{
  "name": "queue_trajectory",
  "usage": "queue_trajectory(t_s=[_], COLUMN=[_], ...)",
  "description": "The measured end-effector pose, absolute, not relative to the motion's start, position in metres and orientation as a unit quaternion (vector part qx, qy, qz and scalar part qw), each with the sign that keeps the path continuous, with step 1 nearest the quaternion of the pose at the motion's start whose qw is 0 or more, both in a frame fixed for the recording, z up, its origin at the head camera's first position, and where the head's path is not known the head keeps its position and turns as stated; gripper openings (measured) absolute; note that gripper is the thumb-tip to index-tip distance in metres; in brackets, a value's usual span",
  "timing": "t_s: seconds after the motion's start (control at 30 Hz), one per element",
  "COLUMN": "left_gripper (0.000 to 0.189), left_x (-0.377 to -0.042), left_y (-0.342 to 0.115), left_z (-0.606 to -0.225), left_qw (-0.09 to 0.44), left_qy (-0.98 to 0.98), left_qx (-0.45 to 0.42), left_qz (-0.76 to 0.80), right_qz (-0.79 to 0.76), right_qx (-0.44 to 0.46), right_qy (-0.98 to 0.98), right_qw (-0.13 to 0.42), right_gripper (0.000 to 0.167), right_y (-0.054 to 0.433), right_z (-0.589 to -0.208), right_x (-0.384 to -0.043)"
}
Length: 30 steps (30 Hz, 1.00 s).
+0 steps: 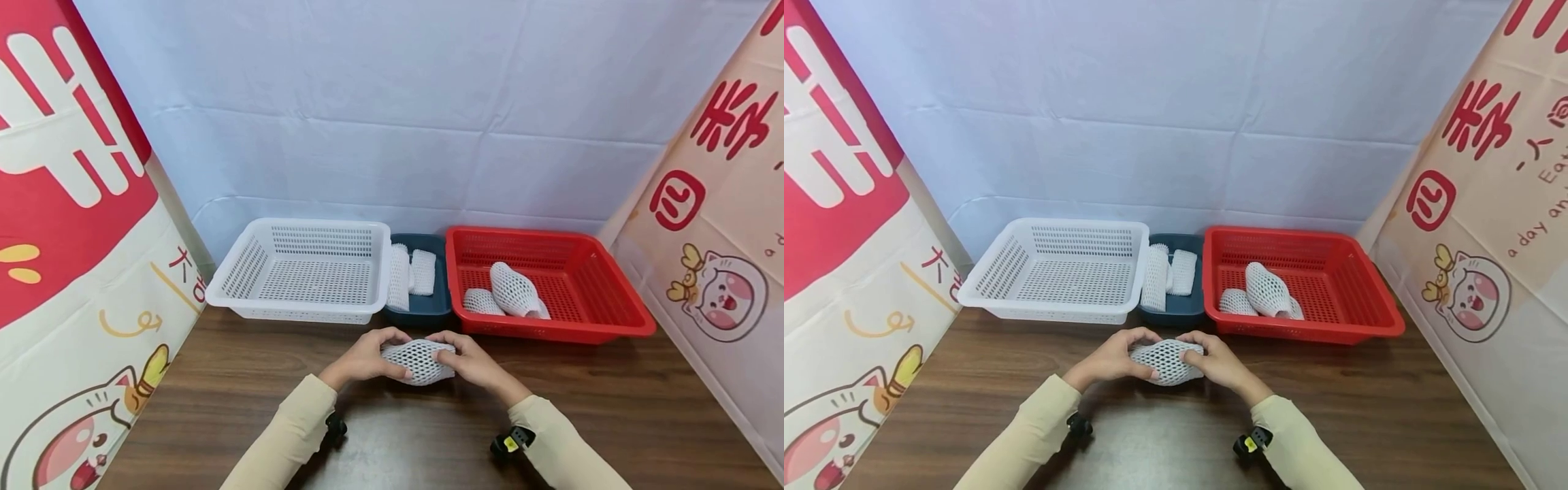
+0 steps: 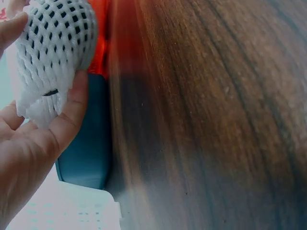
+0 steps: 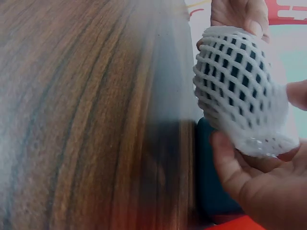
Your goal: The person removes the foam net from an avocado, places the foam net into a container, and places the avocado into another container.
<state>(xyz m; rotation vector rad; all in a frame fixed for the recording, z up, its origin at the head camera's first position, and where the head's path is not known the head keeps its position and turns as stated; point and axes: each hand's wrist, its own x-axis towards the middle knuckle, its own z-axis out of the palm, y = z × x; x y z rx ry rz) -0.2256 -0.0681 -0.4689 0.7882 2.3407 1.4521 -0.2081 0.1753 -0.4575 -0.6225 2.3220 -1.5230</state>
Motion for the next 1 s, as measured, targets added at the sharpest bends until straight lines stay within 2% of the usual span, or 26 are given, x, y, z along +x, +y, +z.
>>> queue_trajectory(t_s=[0.37, 0.53, 0.73, 1.0], left_gripper=[0.048, 0.048, 0.048, 0.05], left_x=[-0.228, -0.229, -0.23, -0.23], left_y=[-0.068, -0.068, -0.069, -0.069], left_z=[-0.478, -0.479, -0.478, -0.477], left_qw=[0.14, 0.139, 0.138, 0.137], left_qy=[0.82, 0.822, 0.83, 0.836], left_qx=[0.279, 0.279, 0.283, 0.283], left_qz=[0.48, 0.477, 0.461, 0.45], right_qz=[-0.488, -0.483, -0.478, -0.483], right_qx=[-0.228, -0.234, -0.24, -0.236], right_qy=[0.826, 0.827, 0.83, 0.831], right_qw=[0.168, 0.169, 0.159, 0.141], right_gripper=[0.035, 0.033, 0.034, 0.04], right_y=[0.178, 0.172, 0.177, 0.18], right_z=[-0.463, -0.446, -0.465, -0.46], right_x=[-0.212, -0.204, -0.214, -0.211])
